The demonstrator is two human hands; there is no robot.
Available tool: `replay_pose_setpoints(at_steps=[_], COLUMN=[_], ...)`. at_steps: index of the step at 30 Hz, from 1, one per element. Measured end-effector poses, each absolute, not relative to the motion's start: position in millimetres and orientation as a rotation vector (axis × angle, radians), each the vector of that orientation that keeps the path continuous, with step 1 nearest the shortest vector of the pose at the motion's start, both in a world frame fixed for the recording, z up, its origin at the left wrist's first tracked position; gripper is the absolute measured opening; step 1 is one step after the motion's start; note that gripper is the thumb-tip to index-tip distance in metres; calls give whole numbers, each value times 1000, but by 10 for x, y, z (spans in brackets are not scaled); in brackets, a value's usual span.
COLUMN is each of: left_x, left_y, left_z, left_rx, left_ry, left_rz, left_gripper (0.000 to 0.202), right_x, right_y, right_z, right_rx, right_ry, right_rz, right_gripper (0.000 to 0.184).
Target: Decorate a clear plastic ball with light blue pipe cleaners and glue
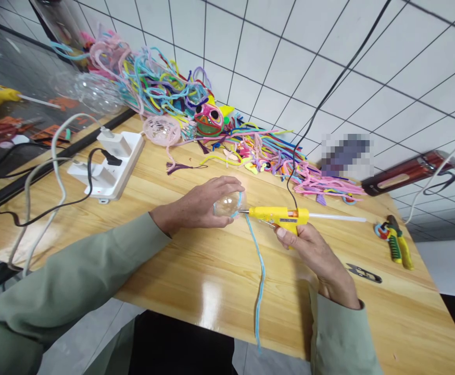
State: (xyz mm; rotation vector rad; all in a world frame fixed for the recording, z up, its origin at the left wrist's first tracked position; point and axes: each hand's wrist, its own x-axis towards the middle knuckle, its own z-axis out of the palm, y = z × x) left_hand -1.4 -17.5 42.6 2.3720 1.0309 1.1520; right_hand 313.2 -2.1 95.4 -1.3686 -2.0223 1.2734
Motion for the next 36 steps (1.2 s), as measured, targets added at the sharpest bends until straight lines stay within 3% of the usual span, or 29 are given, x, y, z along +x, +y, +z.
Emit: replay_pose_setpoints(at_steps=[36], left_x=[0], left_y=[-232], left_z=[498], left_rx=[2399], left_ry=[1179], left_rz=[1156], left_gripper=[62], right_x=[3115], right_y=[11], right_z=[941], right_rx=[-1316], right_ry=[-1956], right_rz=[1402], right_gripper=[60])
